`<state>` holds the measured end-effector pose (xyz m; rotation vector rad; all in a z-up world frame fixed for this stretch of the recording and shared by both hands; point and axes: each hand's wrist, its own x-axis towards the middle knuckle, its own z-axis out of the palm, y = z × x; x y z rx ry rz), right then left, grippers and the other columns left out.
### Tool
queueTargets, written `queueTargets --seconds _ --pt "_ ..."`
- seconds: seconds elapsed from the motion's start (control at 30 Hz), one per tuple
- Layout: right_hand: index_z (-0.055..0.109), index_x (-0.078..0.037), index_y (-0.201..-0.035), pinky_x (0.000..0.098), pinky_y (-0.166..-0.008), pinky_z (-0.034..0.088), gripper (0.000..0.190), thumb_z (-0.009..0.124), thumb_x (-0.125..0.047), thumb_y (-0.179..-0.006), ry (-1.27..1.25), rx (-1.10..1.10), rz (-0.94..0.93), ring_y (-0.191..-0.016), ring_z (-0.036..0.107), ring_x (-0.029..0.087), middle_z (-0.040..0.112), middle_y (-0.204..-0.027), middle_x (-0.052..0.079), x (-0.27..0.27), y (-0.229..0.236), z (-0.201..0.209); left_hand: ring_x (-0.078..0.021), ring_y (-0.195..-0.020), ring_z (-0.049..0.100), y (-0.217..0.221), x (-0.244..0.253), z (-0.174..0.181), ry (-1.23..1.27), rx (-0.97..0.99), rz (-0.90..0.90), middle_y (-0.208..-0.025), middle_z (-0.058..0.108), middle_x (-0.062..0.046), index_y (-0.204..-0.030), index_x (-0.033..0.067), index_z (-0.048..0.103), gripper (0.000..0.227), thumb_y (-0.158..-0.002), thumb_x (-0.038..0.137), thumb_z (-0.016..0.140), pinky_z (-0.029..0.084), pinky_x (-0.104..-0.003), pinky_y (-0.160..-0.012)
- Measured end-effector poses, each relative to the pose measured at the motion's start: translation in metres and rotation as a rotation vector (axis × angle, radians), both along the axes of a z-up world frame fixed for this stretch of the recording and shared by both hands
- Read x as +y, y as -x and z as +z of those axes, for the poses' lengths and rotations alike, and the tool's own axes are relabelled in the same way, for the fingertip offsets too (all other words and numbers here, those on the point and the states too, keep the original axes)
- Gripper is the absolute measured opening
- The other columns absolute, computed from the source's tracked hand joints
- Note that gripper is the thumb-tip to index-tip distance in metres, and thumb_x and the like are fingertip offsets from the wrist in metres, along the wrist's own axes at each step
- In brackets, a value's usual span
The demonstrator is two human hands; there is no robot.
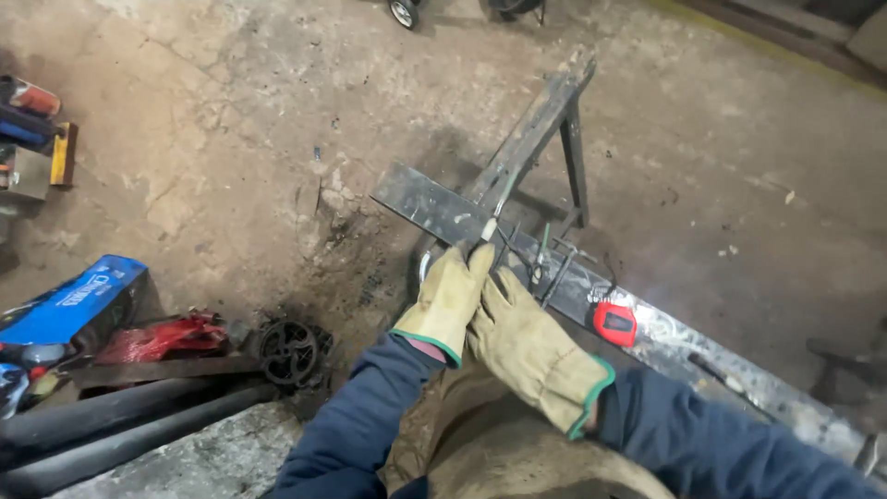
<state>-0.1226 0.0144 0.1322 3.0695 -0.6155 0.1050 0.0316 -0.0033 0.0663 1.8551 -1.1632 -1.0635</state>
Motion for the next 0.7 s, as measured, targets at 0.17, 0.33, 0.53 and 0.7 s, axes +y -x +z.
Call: queueTargets --seconds 0.17,0.33,0.53,0.7 --pt "0.06 0.003 -0.13 0.0478 -0.107 0.038 0.054 0.055 -0.02 -0.081 0.143 0.027 0.012 -0.131 0.049 0.037 0.059 -0.135 0.023 0.002 0.035 0.003 -0.0411 -0.107 0.07 -0.013 -0.037 -0.04 0.254 0.152 0.063 -0.116 0.074 -0.026 -0.123 -0.0046 0.066 0.06 -0.093 0.047 0.056 0.053 -0.043 -0.095" --pt "0.056 -0.001 -0.13 0.0457 -0.105 0.041 0.052 0.051 -0.017 -0.081 -0.042 -0.09 -0.099 -0.129 0.053 0.034 0.055 -0.138 0.019 0.015 0.077 0.029 -0.0424 -0.099 0.071 -0.068 -0.081 0.052 -0.073 -0.281 0.109 -0.104 0.072 -0.029 -0.113 -0.0037 0.066 0.06 -0.1 0.052 0.049 0.056 -0.047 -0.089" --pt "0.057 -0.003 -0.13 0.0423 -0.101 0.043 0.053 0.053 -0.013 -0.078 -0.087 0.066 -0.257 -0.125 0.055 0.029 0.055 -0.142 0.016 0.02 0.109 -0.004 -0.0456 -0.104 0.067 -0.154 -0.133 -0.086 -0.04 -0.583 0.107 -0.108 0.071 -0.026 -0.114 0.0065 0.072 0.048 -0.1 0.048 0.052 0.052 -0.052 -0.088" --pt "0.063 -0.008 -0.125 0.0398 -0.085 0.054 0.045 0.061 -0.022 -0.082 -0.201 -0.038 -0.387 -0.105 0.068 0.03 0.068 -0.122 0.013 0.008 0.122 -0.033 -0.0437 -0.104 0.068 -0.142 -0.091 -0.06 0.083 -0.468 0.101 -0.106 0.072 -0.025 -0.111 0.0058 0.072 0.047 -0.098 0.047 0.055 0.054 -0.05 -0.086"
